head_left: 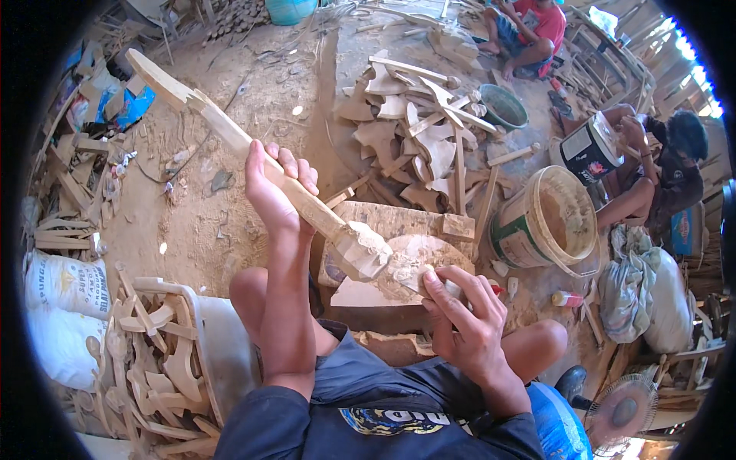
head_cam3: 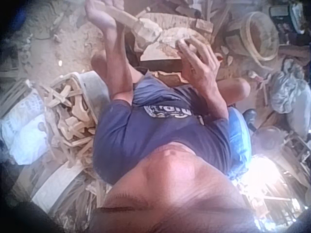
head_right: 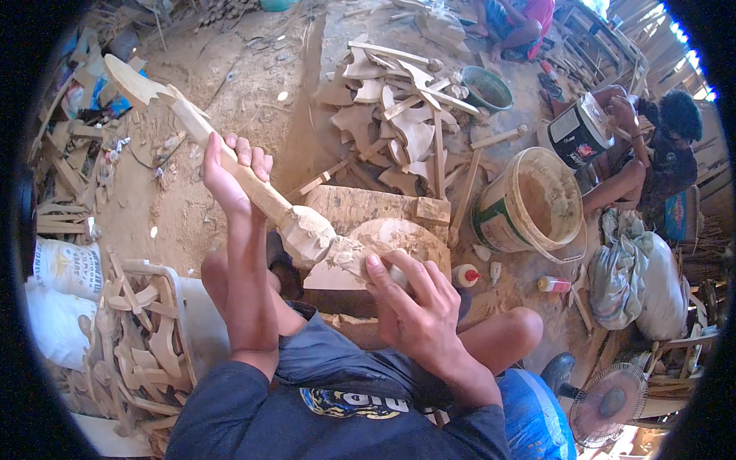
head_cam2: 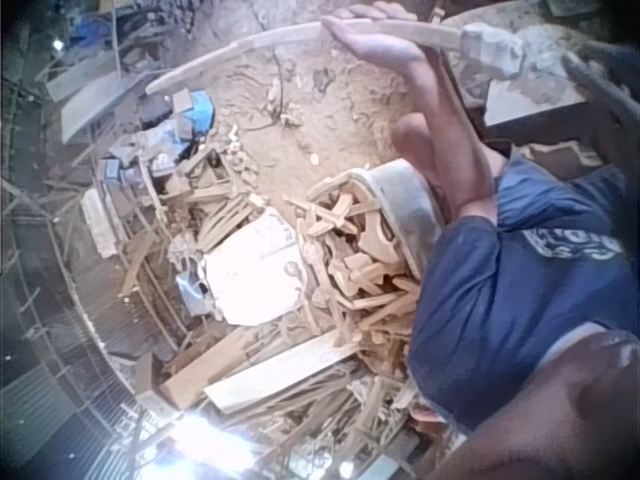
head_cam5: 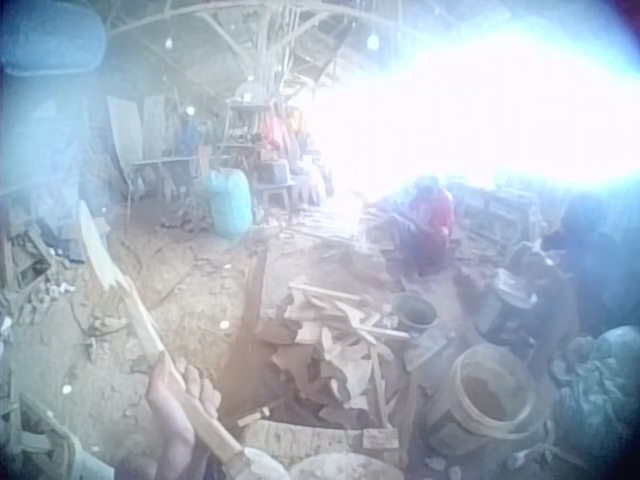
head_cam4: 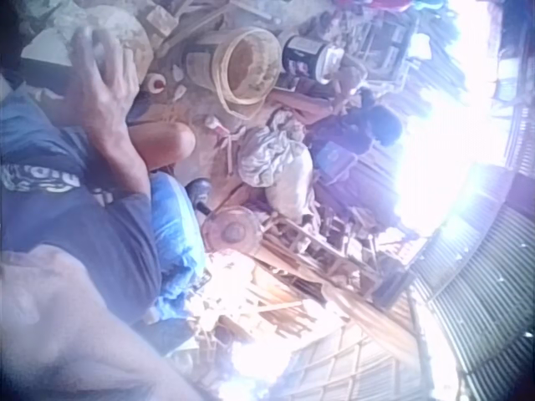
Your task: The person applies filler onto a carved wooden piece by hand, places the piece into a container, and picks up another wooden piece to apply filler onto it.
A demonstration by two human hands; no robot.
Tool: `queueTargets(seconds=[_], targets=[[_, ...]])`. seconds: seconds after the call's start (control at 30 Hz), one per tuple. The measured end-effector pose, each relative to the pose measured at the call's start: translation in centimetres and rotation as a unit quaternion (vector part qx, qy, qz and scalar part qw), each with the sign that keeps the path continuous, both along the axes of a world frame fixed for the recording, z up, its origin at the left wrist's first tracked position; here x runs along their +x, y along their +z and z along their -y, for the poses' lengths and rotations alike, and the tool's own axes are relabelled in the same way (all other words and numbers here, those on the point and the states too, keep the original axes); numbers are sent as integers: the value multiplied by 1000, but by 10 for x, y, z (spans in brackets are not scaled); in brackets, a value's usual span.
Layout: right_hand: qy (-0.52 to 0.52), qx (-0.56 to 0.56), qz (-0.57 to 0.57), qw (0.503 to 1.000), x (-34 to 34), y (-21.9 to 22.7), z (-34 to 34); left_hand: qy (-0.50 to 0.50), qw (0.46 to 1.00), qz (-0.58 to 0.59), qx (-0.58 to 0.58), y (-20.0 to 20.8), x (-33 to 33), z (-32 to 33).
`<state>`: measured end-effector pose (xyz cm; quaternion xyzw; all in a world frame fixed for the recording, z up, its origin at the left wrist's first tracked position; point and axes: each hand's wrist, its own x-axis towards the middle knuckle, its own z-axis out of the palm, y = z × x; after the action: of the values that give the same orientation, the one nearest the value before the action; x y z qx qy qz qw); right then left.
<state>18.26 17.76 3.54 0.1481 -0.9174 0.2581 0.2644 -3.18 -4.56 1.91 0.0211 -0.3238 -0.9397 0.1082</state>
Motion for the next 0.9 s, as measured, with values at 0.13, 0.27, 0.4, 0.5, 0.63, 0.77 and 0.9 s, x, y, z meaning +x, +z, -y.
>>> queueTargets(seconds=[0.13, 0.27, 0.4, 0.5, 0.63, 0.77, 0.9], targets=[[3, 31, 10, 999, 1, 1, 0, -11, 1000, -3, -7, 0, 0, -1], [-2, 54, 1, 999, 2, -3, 3, -18, 999, -28, -34, -3, 3, -3], [7, 23, 3, 1000, -2, -9, 7, 3, 998, -2, -63, -3, 5, -5], [8, -21, -2, 1000, -8, -20, 9, 11, 997, -13, -74, -5, 2, -4], [-6, -74, -8, 997, -11, -20, 11, 35, 998, 7, -57, -1, 2, -5], [-52, -65, -69, 994, -13, -16, 3, 33, 998, 10, -61, -1, 2, -5], [-22, -30, -45, 998, -9, -10, -1, 40, 996, 3, -75, -4, 1, -3]])
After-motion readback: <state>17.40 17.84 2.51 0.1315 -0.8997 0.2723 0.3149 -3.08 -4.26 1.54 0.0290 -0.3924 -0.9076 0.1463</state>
